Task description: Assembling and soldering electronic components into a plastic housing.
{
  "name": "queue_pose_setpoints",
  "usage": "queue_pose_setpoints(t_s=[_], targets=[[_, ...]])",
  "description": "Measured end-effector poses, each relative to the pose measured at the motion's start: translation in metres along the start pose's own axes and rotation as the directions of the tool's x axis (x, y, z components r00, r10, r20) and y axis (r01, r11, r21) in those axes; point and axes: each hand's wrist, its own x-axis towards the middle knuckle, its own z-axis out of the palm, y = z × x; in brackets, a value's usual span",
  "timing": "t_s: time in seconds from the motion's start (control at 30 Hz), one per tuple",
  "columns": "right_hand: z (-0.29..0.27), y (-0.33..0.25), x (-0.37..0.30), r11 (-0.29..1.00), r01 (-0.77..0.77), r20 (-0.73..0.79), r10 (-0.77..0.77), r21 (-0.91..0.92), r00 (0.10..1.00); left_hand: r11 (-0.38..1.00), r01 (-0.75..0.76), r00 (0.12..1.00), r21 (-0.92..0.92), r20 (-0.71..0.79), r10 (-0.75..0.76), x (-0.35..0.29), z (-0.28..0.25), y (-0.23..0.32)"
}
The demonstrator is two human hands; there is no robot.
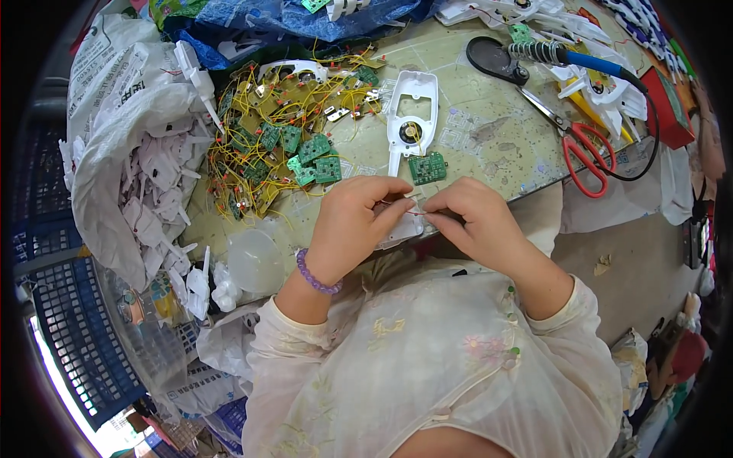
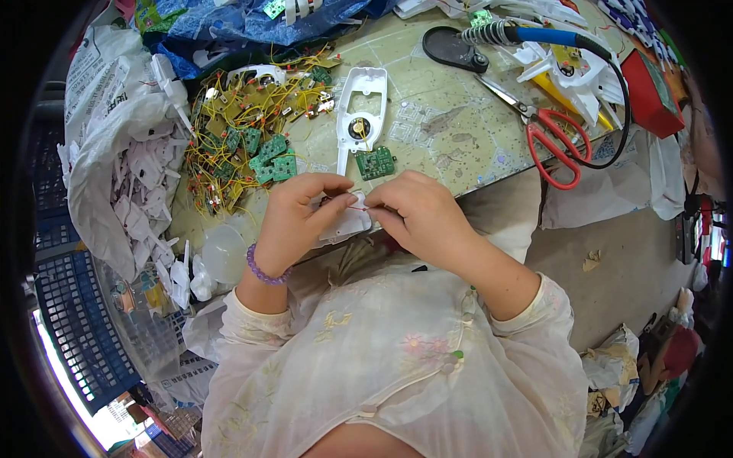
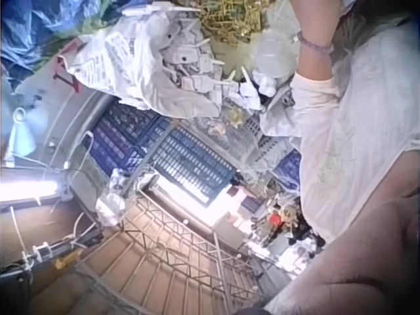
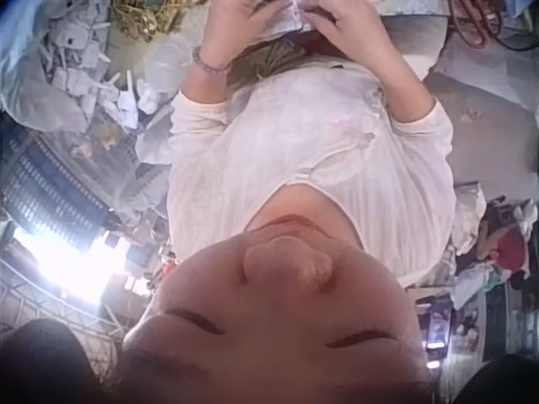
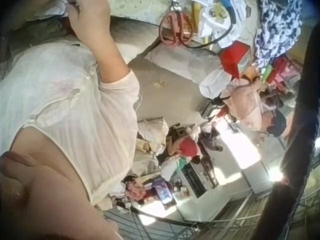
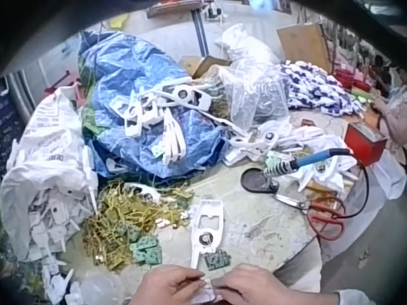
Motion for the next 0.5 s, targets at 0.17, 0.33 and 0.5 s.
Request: queue_pose_setpoints(t_s=[0.17, 0.33, 0.5], targets=[[0.001, 0.007, 0.016, 0.927, -0.025, -0.274, -0.085, -0.375, 0.958, 0.984, -0.112, 0.993, 0.141, -0.029, 0.117, 0.005, 0.002, -0.006], [0.003, 0.012, 0.026, 0.876, -0.077, -0.193, -0.019, -0.476, 0.981, 0.99, -0.049, 0.996, 0.135, -0.065, 0.058, 0.006, 0.007, -0.01], [0.0, 0.025, 0.032, 0.88, 0.024, -0.179, -0.123, -0.474, 0.976, 0.978, -0.125, 0.992, 0.167, -0.009, 0.129, 0.012, 0.008, -0.004]])
